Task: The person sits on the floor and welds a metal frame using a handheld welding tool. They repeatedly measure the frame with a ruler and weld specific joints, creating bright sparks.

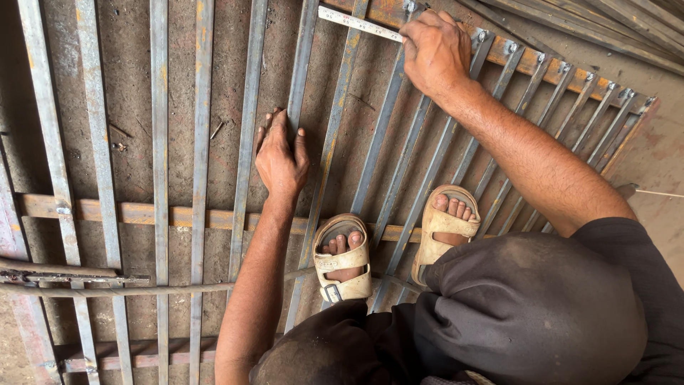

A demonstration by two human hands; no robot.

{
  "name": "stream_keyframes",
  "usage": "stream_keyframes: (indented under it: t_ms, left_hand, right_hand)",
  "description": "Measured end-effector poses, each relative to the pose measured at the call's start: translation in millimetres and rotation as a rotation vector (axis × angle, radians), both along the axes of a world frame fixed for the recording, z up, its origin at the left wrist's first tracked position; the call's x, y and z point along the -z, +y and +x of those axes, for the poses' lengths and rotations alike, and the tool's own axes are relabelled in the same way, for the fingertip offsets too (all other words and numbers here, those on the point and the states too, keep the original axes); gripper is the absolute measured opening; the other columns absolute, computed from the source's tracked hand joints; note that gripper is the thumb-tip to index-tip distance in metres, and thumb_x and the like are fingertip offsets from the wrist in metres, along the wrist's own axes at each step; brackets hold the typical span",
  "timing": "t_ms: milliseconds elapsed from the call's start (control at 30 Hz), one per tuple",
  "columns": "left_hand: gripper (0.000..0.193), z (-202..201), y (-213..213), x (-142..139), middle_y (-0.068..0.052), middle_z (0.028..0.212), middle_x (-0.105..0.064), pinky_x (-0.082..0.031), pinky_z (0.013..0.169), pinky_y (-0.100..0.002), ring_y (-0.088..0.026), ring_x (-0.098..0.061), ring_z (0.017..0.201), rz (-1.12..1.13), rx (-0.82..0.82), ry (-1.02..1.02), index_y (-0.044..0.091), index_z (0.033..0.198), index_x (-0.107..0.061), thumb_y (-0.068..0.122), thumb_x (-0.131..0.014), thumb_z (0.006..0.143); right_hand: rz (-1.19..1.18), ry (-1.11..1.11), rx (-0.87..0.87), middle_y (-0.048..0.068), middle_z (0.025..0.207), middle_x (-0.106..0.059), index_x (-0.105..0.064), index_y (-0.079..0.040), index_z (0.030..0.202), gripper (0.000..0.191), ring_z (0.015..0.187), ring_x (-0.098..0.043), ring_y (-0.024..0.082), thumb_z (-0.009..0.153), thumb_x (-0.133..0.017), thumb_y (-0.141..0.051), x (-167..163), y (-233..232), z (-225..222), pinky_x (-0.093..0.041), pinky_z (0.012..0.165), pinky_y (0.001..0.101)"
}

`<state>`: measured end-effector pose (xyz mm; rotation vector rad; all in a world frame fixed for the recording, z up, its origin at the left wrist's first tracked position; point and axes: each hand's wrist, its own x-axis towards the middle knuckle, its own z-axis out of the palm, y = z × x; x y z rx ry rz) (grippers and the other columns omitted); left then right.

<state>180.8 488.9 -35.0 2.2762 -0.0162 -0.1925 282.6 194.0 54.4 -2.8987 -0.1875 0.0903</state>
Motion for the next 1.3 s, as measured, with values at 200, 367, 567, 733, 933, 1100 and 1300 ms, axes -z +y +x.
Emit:
stream_keyframes:
  t_ms: [200,367,567,733,933,1100,1300]
  left_hand:
    - [0.046,-1,-1,2,-0.021,0.143,-0.062,-0.037,0.121,-0.047,-0.038,-0.053,0.140,0.000,-0.009,-0.021,0.002,0.142,-0.056,0.018,-0.066,0.100]
    - [0.046,-1,-1,-1,-0.022,0.139,-0.064,-0.037,0.122,-0.048,-0.038,-0.054,0.140,-0.004,-0.021,-0.018,0.001,0.140,-0.058,0.020,-0.068,0.099]
    - [0.053,0,-2,-6,-0.023,0.137,-0.065,-0.037,0.120,-0.047,-0.040,-0.055,0.138,-0.008,-0.006,-0.064,0.000,0.139,-0.056,0.026,-0.073,0.096]
    - [0.058,1,-2,-9,-0.024,0.135,-0.064,-0.038,0.119,-0.049,-0.040,-0.054,0.137,0.024,0.017,-0.058,-0.001,0.140,-0.054,0.031,-0.074,0.096]
    - [0.060,0,-1,-8,-0.024,0.135,-0.064,-0.039,0.119,-0.049,-0.041,-0.056,0.136,0.046,0.026,-0.094,-0.001,0.139,-0.054,0.035,-0.075,0.095]
    - [0.062,1,-2,-8,-0.025,0.134,-0.064,-0.041,0.117,-0.050,-0.043,-0.057,0.134,0.058,0.037,-0.103,-0.002,0.139,-0.055,0.035,-0.076,0.094]
    - [0.063,-1,-2,-9,-0.025,0.133,-0.064,-0.041,0.117,-0.050,-0.044,-0.058,0.132,0.064,0.038,-0.107,-0.003,0.139,-0.055,0.035,-0.076,0.094]
  right_hand:
    - [-0.016,0.018,0.004,0.008,0.100,-0.069,-0.078,-0.007,0.107,0.010,0.096,-0.063,0.026,0.098,-0.074,-0.009,4,0,0,-0.049,0.086,0.0459]
    - [-0.016,0.033,0.015,0.009,0.100,-0.069,-0.078,-0.006,0.108,0.011,0.097,-0.062,0.026,0.099,-0.073,-0.010,4,0,1,-0.049,0.086,0.0461]
    - [-0.028,0.032,0.005,0.009,0.100,-0.069,-0.078,-0.006,0.108,0.011,0.097,-0.062,0.026,0.098,-0.074,-0.009,-2,4,3,-0.048,0.087,0.0464]
    - [-0.016,0.045,0.021,0.010,0.101,-0.070,-0.078,-0.005,0.108,0.012,0.097,-0.062,0.026,0.097,-0.074,-0.008,-9,7,5,-0.048,0.087,0.0460]
    - [0.023,0.060,0.036,0.010,0.099,-0.070,-0.079,-0.005,0.106,0.011,0.095,-0.063,0.026,0.096,-0.073,-0.008,-10,7,5,-0.049,0.087,0.0470]
    - [0.114,0.055,0.162,0.010,0.097,-0.071,-0.080,-0.008,0.102,0.009,0.100,-0.063,0.032,0.094,-0.075,-0.009,-11,-17,-15,-0.049,0.084,0.0483]
    - [-0.007,-0.013,0.156,0.011,0.108,-0.071,-0.079,-0.009,0.106,0.017,0.106,-0.063,0.034,0.090,-0.073,-0.005,-12,-66,-42,-0.051,0.091,0.0465]
